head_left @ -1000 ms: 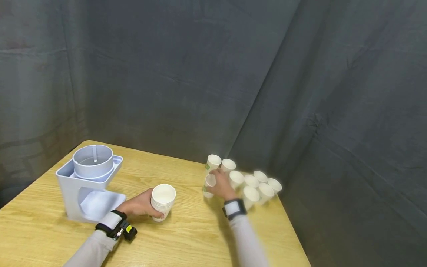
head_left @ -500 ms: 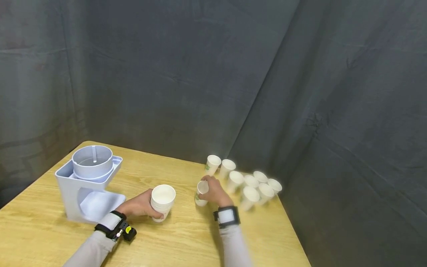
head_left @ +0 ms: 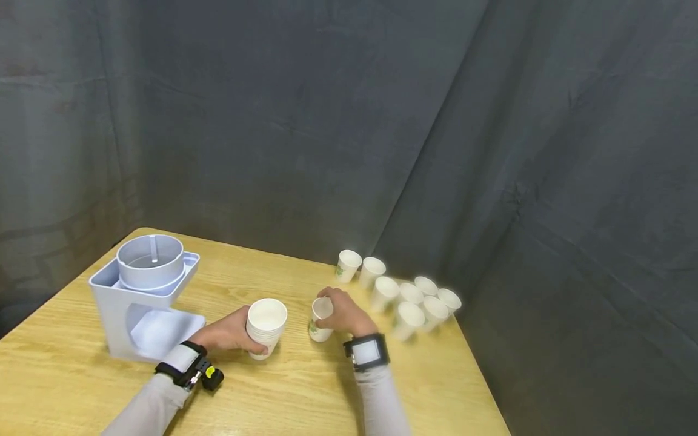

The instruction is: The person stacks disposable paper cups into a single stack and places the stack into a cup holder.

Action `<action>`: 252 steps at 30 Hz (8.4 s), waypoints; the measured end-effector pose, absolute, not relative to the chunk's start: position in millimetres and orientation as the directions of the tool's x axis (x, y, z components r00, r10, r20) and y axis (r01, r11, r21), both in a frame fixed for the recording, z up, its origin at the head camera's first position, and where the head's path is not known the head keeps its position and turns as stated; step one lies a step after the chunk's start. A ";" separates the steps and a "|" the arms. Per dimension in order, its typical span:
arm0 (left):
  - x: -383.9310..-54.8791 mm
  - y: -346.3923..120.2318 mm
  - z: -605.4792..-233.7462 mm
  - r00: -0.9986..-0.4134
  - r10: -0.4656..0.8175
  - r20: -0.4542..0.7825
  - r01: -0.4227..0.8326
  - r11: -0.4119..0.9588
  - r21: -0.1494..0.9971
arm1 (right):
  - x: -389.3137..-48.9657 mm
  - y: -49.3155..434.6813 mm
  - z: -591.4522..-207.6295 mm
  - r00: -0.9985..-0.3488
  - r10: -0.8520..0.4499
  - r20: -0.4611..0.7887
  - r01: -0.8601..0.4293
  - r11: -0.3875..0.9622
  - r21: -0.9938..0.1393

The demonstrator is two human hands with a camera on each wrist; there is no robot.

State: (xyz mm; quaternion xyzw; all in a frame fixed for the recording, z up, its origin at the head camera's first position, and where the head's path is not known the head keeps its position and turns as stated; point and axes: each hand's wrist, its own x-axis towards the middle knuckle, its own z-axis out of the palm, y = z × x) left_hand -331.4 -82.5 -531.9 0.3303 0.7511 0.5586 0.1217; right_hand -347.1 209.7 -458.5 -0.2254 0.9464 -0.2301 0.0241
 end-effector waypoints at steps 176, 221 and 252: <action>-330.8 -81.4 -529.7 -0.753 0.631 0.189 0.358 0.151 0.921 | -336.6 356.0 -455.1 -0.984 0.056 0.169 -0.026 0.894 -0.448; -330.2 -80.5 -528.5 -0.756 0.627 0.189 0.360 0.157 0.919 | -343.4 266.8 -448.9 -0.975 -0.215 0.053 -0.215 0.859 -0.464; -332.0 -80.7 -529.8 -0.767 0.616 0.179 0.355 0.175 0.918 | -307.0 213.4 -403.2 -0.856 -0.349 0.380 -0.515 0.623 -0.589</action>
